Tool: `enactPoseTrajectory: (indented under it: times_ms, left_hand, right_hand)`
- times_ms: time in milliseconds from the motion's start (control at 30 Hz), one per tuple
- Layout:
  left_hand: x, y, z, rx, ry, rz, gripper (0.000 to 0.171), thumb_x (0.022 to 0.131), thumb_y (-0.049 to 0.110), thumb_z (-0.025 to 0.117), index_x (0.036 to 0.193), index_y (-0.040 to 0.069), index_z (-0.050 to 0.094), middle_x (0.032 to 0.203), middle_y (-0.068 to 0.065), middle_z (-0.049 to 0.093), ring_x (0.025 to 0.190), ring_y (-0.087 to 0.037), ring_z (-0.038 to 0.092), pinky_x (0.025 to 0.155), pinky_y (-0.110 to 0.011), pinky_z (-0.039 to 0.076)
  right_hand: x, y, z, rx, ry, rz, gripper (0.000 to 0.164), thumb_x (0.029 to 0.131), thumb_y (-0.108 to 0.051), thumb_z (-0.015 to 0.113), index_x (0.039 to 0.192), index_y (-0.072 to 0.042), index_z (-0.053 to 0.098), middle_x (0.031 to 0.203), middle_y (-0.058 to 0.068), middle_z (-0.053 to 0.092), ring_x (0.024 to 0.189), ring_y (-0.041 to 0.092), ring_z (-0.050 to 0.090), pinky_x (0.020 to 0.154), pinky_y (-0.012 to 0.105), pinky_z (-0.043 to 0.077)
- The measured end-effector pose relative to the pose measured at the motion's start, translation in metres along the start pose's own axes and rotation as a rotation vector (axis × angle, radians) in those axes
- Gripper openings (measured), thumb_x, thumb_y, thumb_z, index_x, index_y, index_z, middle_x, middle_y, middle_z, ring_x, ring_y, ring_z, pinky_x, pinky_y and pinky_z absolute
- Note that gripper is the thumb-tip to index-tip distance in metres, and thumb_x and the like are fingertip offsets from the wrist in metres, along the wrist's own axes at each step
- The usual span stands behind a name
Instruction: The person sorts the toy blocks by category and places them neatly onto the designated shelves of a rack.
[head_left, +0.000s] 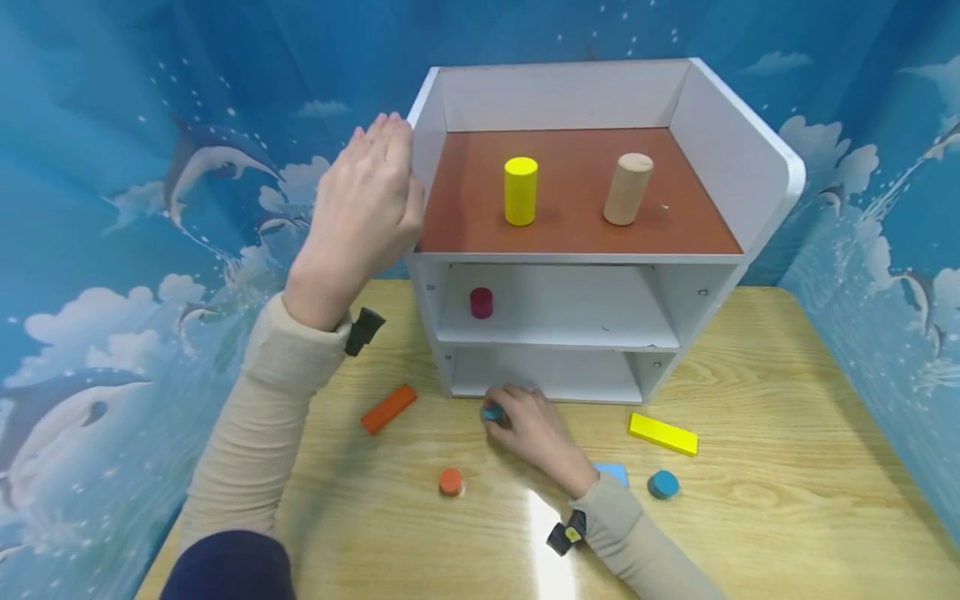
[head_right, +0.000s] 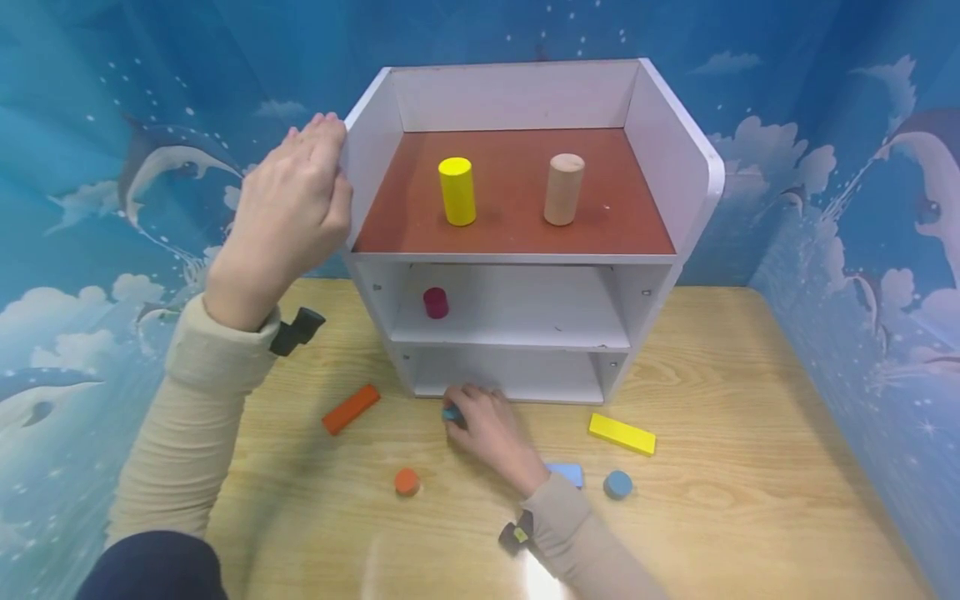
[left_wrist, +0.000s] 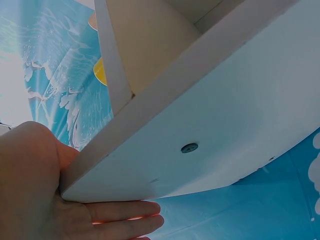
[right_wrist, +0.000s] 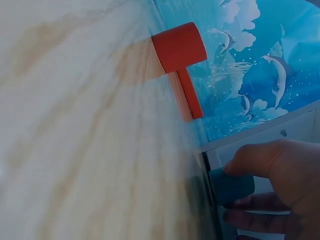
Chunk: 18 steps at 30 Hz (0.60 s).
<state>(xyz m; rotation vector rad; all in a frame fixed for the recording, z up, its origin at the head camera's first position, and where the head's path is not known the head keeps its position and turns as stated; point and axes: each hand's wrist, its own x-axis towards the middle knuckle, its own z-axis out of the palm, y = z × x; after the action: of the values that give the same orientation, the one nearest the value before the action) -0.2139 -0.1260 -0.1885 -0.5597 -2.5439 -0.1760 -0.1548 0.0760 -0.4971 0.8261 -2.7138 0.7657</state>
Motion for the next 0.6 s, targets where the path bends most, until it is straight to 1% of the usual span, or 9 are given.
enactPoseTrajectory:
  times_ms: [133,267,433,600]
  left_hand:
    - [0.000,0.000,0.000,0.001,-0.005,-0.002,0.054,0.103,0.020,0.029,0.150,-0.006,0.033,0.155,-0.021,0.034,0.146,-0.030,0.029,0.119,-0.041,0.018]
    - [0.000,0.000,0.000,-0.002,-0.002,0.001,0.054,0.103,0.019,0.030,0.149,-0.007,0.034,0.155,-0.021,0.035,0.146,-0.031,0.029,0.119,-0.041,0.018]
    - [0.000,0.000,0.000,-0.008,-0.001,0.002,0.054,0.103,0.019,0.030,0.150,-0.007,0.034,0.155,-0.021,0.035,0.146,-0.030,0.029,0.120,-0.041,0.018]
    - [0.000,0.000,0.000,-0.005,-0.005,-0.005,0.054,0.103,0.020,0.029,0.150,-0.007,0.033,0.155,-0.021,0.034,0.146,-0.030,0.029,0.120,-0.040,0.017]
  right_hand:
    - [0.001,-0.004,-0.006,0.026,0.002,-0.004,0.022,0.081,-0.020,0.076,0.102,-0.019,0.068,0.092,-0.005,0.067,0.079,0.011,0.061,0.077,0.035,0.051]
    - [0.002,-0.010,-0.017,0.046,0.024,-0.019,0.024,0.079,-0.016,0.077,0.102,-0.017,0.068,0.092,-0.004,0.068,0.079,0.012,0.062,0.078,0.036,0.052]
    - [0.004,-0.015,-0.029,0.054,0.061,-0.058,0.023,0.078,-0.013,0.077,0.099,-0.015,0.067,0.088,-0.005,0.066,0.072,0.012,0.060,0.069,0.030,0.051]
    - [0.006,-0.024,-0.045,0.076,0.115,-0.123,0.022,0.078,-0.011,0.077,0.097,-0.014,0.066,0.086,-0.004,0.066,0.068,0.014,0.061,0.064,0.025,0.048]
